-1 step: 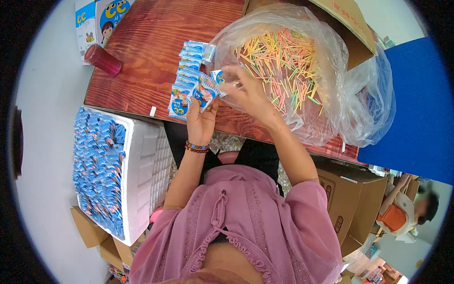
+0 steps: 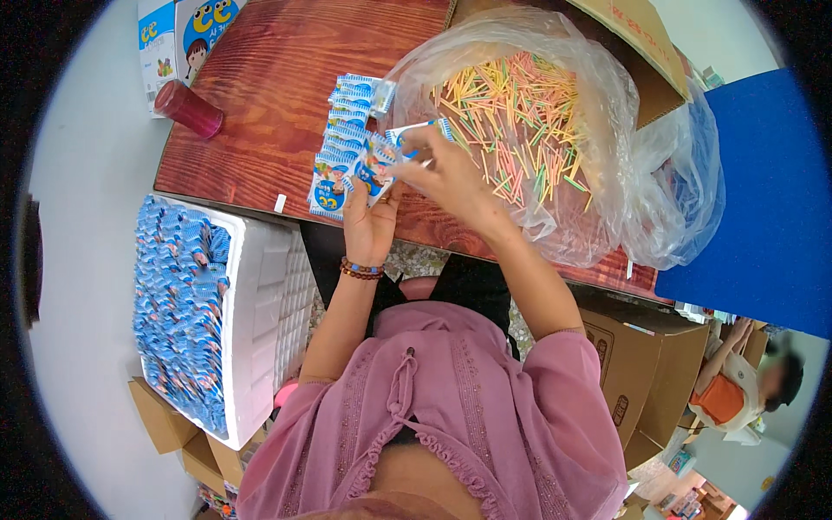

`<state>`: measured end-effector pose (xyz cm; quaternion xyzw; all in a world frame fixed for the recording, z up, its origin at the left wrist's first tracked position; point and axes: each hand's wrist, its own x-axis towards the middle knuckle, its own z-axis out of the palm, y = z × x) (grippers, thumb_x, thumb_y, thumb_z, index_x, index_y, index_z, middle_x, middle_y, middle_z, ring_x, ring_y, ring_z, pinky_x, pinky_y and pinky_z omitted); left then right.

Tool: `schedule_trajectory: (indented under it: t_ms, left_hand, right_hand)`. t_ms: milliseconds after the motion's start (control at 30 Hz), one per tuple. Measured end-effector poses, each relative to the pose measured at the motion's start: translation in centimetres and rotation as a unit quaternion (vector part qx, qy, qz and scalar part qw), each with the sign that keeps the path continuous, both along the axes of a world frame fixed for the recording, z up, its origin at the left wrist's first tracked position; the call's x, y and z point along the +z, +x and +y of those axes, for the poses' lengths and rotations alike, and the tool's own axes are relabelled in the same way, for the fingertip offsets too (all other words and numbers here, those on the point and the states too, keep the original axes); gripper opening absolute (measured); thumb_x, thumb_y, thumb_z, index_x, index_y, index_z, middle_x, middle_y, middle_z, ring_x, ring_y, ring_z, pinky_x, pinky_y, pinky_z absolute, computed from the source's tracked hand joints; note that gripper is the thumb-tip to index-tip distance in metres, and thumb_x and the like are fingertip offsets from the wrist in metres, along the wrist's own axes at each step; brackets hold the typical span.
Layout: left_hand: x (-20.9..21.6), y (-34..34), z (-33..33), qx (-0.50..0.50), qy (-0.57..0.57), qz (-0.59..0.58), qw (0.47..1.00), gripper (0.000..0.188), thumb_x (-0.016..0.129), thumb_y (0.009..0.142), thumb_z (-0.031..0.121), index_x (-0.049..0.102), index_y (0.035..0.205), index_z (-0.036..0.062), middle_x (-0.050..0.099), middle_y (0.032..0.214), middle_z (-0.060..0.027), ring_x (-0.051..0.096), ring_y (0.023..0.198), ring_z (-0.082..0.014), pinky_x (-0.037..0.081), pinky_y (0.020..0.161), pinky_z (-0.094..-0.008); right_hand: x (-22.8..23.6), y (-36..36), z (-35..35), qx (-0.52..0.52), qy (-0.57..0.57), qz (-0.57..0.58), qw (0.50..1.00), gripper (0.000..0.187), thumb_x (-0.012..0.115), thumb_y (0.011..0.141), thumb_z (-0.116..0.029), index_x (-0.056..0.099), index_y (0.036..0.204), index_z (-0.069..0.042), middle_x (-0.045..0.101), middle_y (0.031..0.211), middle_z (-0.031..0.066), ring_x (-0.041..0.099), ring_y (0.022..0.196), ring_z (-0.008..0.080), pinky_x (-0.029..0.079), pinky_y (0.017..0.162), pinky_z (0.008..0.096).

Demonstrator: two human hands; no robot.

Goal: The person is manually inserting wooden sticks into small printed plastic pouches and then organizing the pouches into a crate.

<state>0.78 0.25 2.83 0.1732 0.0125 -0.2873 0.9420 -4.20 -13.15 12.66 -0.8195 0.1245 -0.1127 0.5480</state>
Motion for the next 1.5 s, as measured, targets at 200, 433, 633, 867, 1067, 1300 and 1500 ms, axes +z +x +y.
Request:
schedule_trajectory:
  t_ms: [200,433,633,867,1067,1300,1500]
  left_hand:
    - [1.1,0.1,0.7,0.001,0.025,-0.042,0.999,0.02,0.053,0.096,0.012,0.057,0.114,0.0046,0.063,0.112,-0.0071,0.061,0.102,-0.0178,0.049,0.092,-0.0376]
    - [0.7,-0.8,4.2,0.117,0.35,-0.062,0.927,0.022,0.058,0.092,0.006,0.058,0.114,0.0025,0.062,0.106,-0.0057,0.059,0.089,-0.0098,0.047,0.085,-0.0264]
    - [0.7,1.3,7.2,0.223,0.636,-0.418,0.61,0.081,0.077,0.075,0.017,0.031,0.138,-0.0046,0.043,0.133,-0.0223,0.044,0.122,-0.0299,0.036,0.1,-0.0405]
    - [0.5,3.9,3.7,0.182,0.769,-0.459,0.405,0.097,0.081,0.067,0.027,0.027,0.14,-0.0051,0.044,0.13,-0.0204,0.044,0.12,-0.0356,0.033,0.101,-0.0468]
    - [0.1,4.2,3.0,0.195,0.79,-0.441,0.379,0.094,0.081,0.067,0.025,0.029,0.139,-0.0056,0.049,0.121,-0.019,0.047,0.113,-0.035,0.036,0.099,-0.0452]
    - [-0.3,4.0,3.3,0.192,0.791,-0.429,0.391,0.09,0.08,0.069,0.025,0.031,0.138,-0.0064,0.049,0.12,-0.0191,0.047,0.113,-0.0361,0.037,0.099,-0.0447]
    - [0.0,4.2,3.2,0.22,0.771,-0.423,0.423,0.087,0.082,0.066,0.022,0.036,0.135,-0.0046,0.048,0.122,-0.0194,0.047,0.114,-0.0365,0.038,0.099,-0.0446]
  right_hand:
    - [-2.3,0.8,0.5,0.054,0.109,-0.064,0.99,0.017,0.06,0.09,-0.005,0.06,0.106,0.001,0.065,0.093,0.0019,0.059,0.084,0.0054,0.047,0.069,0.0199]
    - [-2.4,2.4,1.6,0.089,0.048,-0.029,0.994,0.014,0.063,0.089,-0.009,0.064,0.097,0.001,0.068,0.085,0.004,0.062,0.08,0.0078,0.048,0.07,0.0234]
    - [-4.0,6.1,3.5,0.112,-0.144,0.04,0.982,0.019,0.064,0.085,-0.021,0.068,0.087,-0.002,0.068,0.078,0.0117,0.064,0.071,0.0184,0.047,0.063,0.0293]
    - [-6.2,8.3,2.7,0.106,-0.16,-0.016,0.981,0.02,0.063,0.086,-0.023,0.067,0.092,-0.004,0.067,0.086,0.0145,0.064,0.082,0.0267,0.048,0.07,0.0344]
    - [-5.6,17.8,-3.6,-0.021,-0.32,-0.129,0.938,0.033,0.064,0.084,-0.029,0.066,0.098,0.0,0.066,0.097,0.0173,0.062,0.091,0.0334,0.047,0.079,0.039]
    - [-4.0,18.1,-2.5,0.141,-0.315,0.065,0.936,0.041,0.065,0.082,-0.033,0.062,0.107,-0.001,0.065,0.098,0.0225,0.062,0.094,0.0367,0.047,0.08,0.0429]
    - [-3.9,15.2,-0.8,0.158,-0.22,0.022,0.962,0.033,0.061,0.087,-0.03,0.06,0.105,-0.001,0.064,0.089,0.0167,0.061,0.085,0.0289,0.047,0.074,0.0382]
